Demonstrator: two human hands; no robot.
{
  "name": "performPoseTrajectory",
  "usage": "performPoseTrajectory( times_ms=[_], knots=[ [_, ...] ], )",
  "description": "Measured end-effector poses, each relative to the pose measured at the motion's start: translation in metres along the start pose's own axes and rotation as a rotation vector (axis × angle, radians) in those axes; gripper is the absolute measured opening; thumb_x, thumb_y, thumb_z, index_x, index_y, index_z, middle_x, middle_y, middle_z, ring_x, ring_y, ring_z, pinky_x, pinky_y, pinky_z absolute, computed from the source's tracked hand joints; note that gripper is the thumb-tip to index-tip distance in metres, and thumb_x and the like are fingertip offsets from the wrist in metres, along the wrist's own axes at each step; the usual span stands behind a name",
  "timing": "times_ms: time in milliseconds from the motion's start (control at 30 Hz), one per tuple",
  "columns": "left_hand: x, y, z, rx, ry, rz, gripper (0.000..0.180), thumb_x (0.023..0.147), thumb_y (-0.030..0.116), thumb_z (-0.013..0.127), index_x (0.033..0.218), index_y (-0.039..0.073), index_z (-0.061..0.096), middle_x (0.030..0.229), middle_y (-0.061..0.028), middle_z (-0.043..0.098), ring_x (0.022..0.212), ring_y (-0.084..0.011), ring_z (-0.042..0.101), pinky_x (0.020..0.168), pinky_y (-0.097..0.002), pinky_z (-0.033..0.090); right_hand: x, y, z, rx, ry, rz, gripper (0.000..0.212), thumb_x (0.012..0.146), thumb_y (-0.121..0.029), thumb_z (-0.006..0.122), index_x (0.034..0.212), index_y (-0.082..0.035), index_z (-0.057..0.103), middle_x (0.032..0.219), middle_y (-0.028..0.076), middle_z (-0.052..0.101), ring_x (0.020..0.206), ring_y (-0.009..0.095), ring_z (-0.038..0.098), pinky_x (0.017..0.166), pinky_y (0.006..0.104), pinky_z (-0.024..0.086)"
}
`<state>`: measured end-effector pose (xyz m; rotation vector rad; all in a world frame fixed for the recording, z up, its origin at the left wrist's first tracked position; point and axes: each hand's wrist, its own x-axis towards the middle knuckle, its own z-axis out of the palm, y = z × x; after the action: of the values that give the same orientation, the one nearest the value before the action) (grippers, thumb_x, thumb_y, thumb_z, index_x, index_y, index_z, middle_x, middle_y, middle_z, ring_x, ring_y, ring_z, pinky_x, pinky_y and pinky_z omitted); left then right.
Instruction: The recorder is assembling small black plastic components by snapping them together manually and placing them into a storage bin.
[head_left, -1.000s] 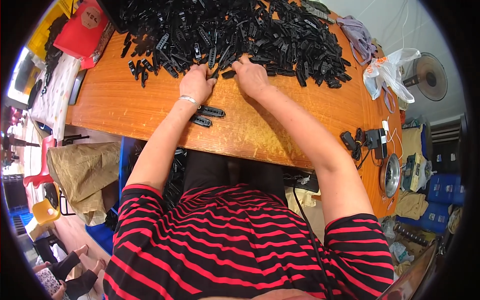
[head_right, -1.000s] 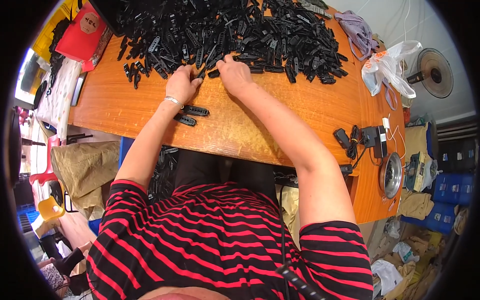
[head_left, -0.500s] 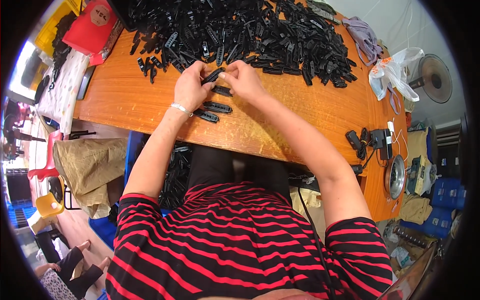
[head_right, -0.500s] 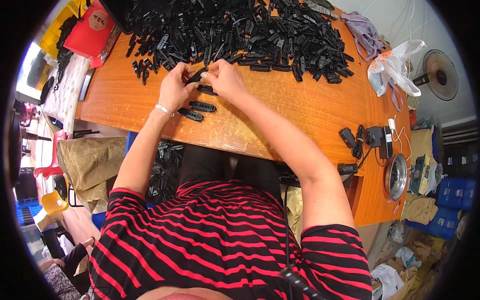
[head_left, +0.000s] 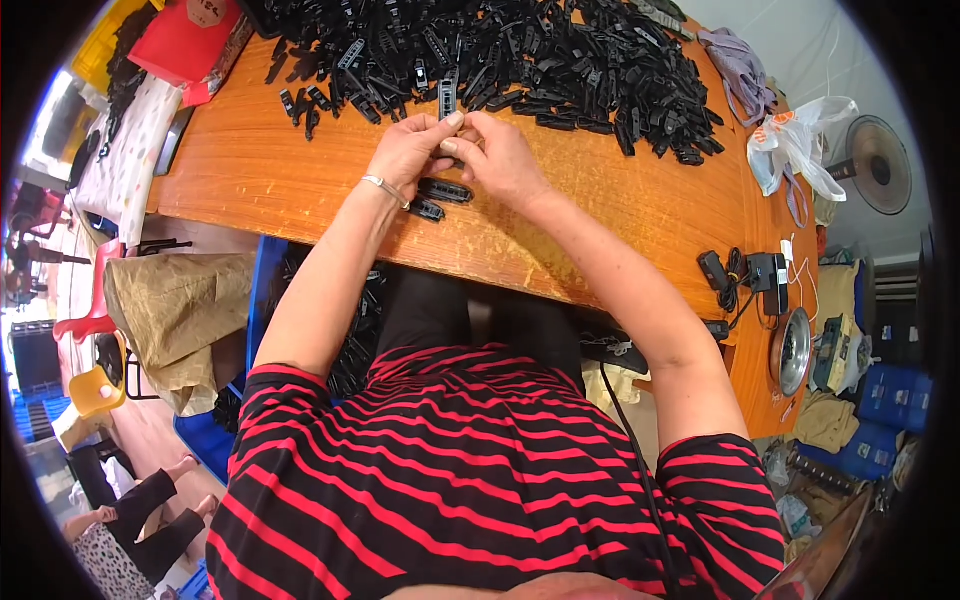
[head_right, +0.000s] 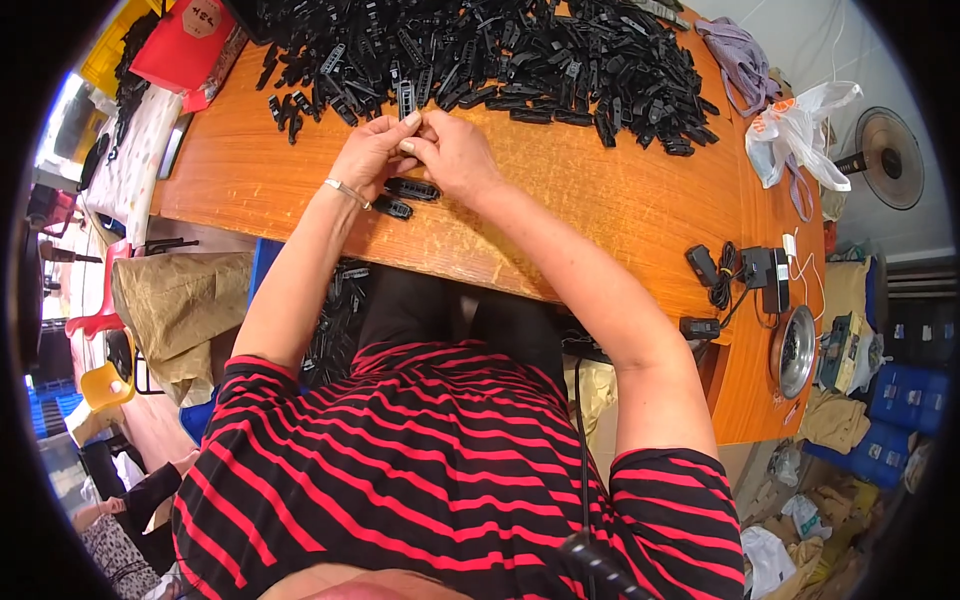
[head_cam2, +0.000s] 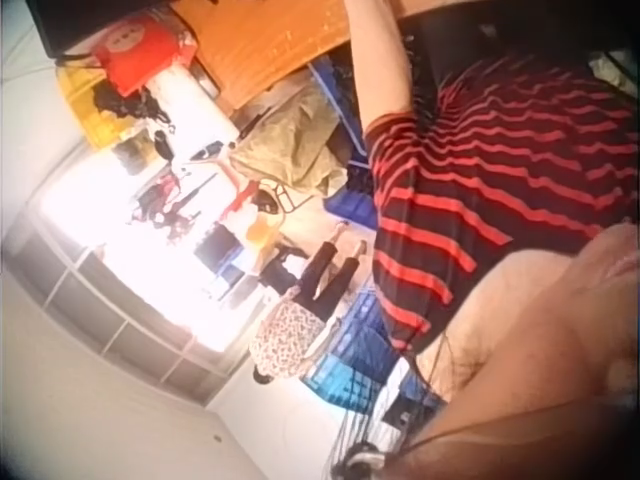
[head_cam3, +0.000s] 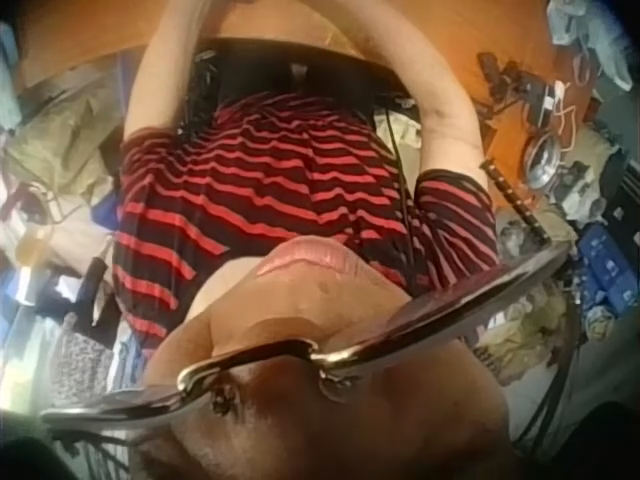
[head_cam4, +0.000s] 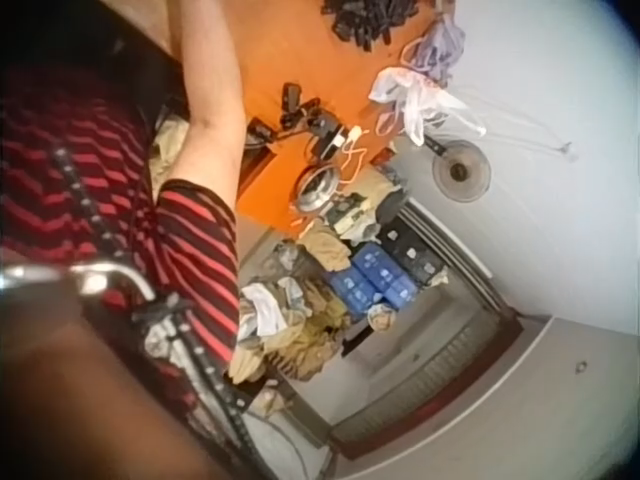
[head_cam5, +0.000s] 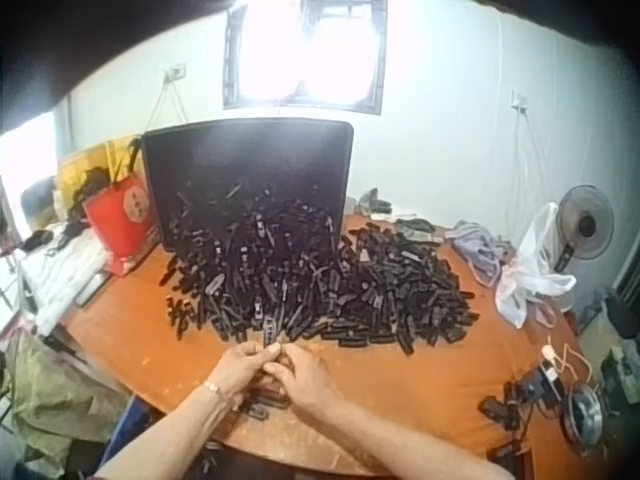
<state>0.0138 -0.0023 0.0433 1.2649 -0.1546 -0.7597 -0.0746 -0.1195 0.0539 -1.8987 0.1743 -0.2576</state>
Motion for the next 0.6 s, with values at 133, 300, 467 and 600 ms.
performPoseTrajectory(
  times_ms=[133,300,467,600],
  knots=[
    [0.003,0.007,-0.012,0.068,-0.102,-0.073,0.023,0.084,0.026,0.071,0.076,0.009,0.057,0.068,0.0001,0.058,0.053,-0.0037,0.051,0.043,-0.015,0.041,0.007,0.004,-0.011,-0.043,0.025,0.002,0.017,0.087,-0.012,0.061,0.096,0.003,0.057,0.075,0.008,0.065,0.056,0.011,0.06,0.05,0.0243,0.048],
    [0.004,0.01,-0.013,0.181,-0.148,-0.08,0.023,0.084,0.026,0.071,0.076,0.008,0.059,0.069,-0.0015,0.06,0.052,-0.0032,0.051,0.04,-0.0151,0.037,0.01,0.005,-0.012,-0.089,0.021,0.009,0.019,0.087,-0.01,0.061,0.1,0.003,0.056,0.077,0.007,0.063,0.058,0.01,0.059,0.052,0.0234,0.048],
    [0.004,0.015,-0.01,0.203,-0.171,-0.11,0.014,0.087,0.022,0.066,0.084,0.009,0.062,0.075,0.0002,0.064,0.06,-0.0042,0.059,0.052,-0.0141,0.05,0.008,0.008,-0.007,-0.285,0.079,-0.16,0.025,0.085,-0.008,0.06,0.105,0.004,0.054,0.077,0.009,0.064,0.062,0.014,0.062,0.055,0.0277,0.049],
    [0.003,0.014,-0.009,0.188,-0.176,-0.113,0.014,0.088,0.021,0.065,0.086,0.007,0.063,0.078,-0.0003,0.065,0.065,-0.0056,0.062,0.056,-0.0152,0.052,0.006,0.008,-0.007,-0.451,0.165,-0.193,0.025,0.082,-0.011,0.063,0.104,0.0,0.057,0.079,0.012,0.065,0.063,0.021,0.063,0.058,0.0328,0.049]
  ],
)
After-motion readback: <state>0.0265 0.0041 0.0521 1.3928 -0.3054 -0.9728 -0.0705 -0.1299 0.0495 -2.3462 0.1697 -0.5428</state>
